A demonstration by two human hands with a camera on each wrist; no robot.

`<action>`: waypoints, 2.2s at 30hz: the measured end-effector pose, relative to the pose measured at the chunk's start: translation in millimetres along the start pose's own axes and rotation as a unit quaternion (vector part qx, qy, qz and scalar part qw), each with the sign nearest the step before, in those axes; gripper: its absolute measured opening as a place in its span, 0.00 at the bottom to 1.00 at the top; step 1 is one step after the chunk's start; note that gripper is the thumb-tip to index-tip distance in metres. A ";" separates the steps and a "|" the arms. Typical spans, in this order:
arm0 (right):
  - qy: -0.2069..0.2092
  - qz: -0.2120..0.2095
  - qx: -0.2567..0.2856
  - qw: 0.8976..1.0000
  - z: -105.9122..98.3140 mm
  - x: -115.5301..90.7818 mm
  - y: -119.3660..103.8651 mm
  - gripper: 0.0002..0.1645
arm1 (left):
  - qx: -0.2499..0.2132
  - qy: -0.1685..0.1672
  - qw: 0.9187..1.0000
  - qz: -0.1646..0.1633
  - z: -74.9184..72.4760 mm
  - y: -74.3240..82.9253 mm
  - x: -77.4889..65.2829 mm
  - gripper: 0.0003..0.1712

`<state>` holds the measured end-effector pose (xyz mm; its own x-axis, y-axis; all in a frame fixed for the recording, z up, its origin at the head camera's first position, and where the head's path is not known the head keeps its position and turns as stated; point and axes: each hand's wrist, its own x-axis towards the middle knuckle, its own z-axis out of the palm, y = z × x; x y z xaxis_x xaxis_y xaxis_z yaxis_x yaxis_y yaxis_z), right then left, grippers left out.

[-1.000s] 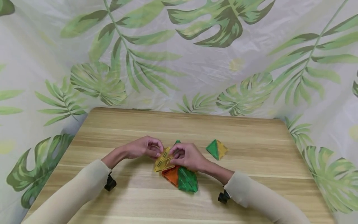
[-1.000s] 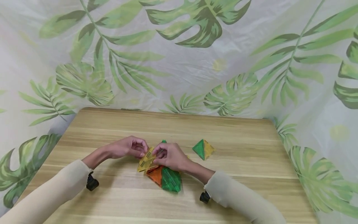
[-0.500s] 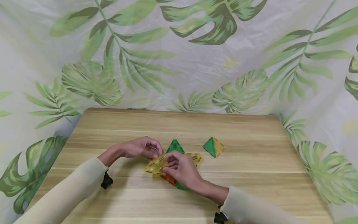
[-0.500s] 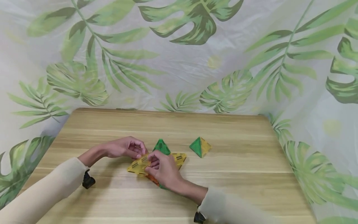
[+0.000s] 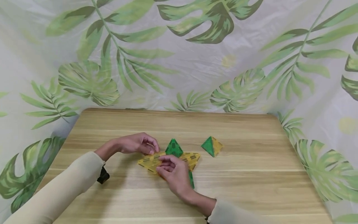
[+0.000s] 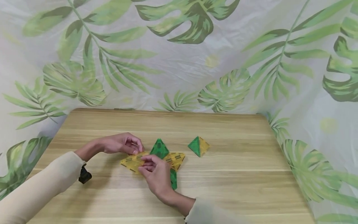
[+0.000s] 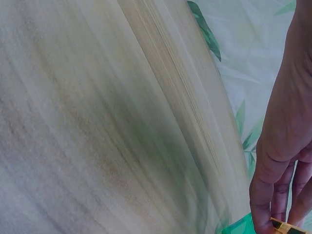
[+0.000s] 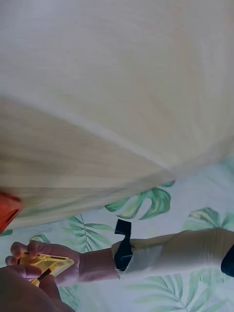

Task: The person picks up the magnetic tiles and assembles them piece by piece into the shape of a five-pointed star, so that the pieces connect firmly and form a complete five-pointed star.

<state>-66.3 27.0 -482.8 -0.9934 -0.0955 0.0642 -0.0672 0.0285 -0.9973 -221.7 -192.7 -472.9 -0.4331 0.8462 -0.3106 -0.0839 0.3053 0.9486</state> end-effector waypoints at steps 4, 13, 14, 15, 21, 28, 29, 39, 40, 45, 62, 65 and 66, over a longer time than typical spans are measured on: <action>0.025 0.018 0.040 0.999 9.2 -5.8 4.2 0.15 | 0.000 0.000 1.000 -0.012 -1.7 -1.3 0.3 0.12; 0.050 0.030 0.075 0.996 20.0 -10.5 18.2 0.15 | 0.003 0.004 1.000 -0.027 -3.5 -4.1 2.9 0.15; 0.047 0.034 0.074 0.996 19.6 -10.4 18.9 0.16 | 0.003 0.006 1.000 -0.027 -4.0 -5.2 3.4 0.15; 0.043 0.038 0.074 0.996 18.9 -10.3 19.3 0.17 | 0.002 0.008 1.000 -0.028 -4.4 -6.5 3.9 0.14; 0.027 0.056 0.062 0.996 13.4 -8.8 19.8 0.24 | 0.000 0.019 0.999 -0.030 -5.7 -15.0 7.9 0.12; 0.035 0.061 0.061 0.996 10.8 -8.3 17.9 0.23 | 0.007 0.025 0.999 -0.034 -5.1 -15.2 8.7 0.13; 0.035 0.061 0.061 0.996 10.1 -7.9 16.7 0.23 | 0.006 0.026 0.999 -0.035 -5.1 -14.4 8.5 0.12; 0.019 0.063 0.027 0.997 -2.4 0.2 7.3 0.21 | -0.024 0.029 0.999 -0.030 -1.9 -7.0 8.5 0.09; 0.017 0.061 0.019 0.998 -3.7 1.2 7.1 0.20 | -0.026 0.030 0.999 -0.031 -1.5 -7.0 8.7 0.09; 0.008 0.035 -0.015 0.999 -10.2 6.5 6.5 0.19 | -0.035 0.040 0.998 -0.027 -0.4 -8.8 11.4 0.09; -0.015 0.002 -0.074 0.997 -24.9 17.8 5.2 0.19 | -0.048 0.065 0.997 0.007 5.7 -17.7 21.6 0.10; -0.019 0.001 -0.075 0.997 -26.2 19.3 5.3 0.19 | -0.053 0.057 0.997 0.009 6.4 -18.7 22.3 0.09; -0.021 0.000 -0.076 0.997 -26.6 19.8 5.2 0.19 | -0.053 0.056 0.997 0.009 6.6 -18.7 22.2 0.09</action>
<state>-88.8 51.7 -485.8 -0.9888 -0.1370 0.0598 -0.0839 0.1778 -0.9805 -223.8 -176.8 -497.9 -0.5315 0.7956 -0.2909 -0.1680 0.2376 0.9567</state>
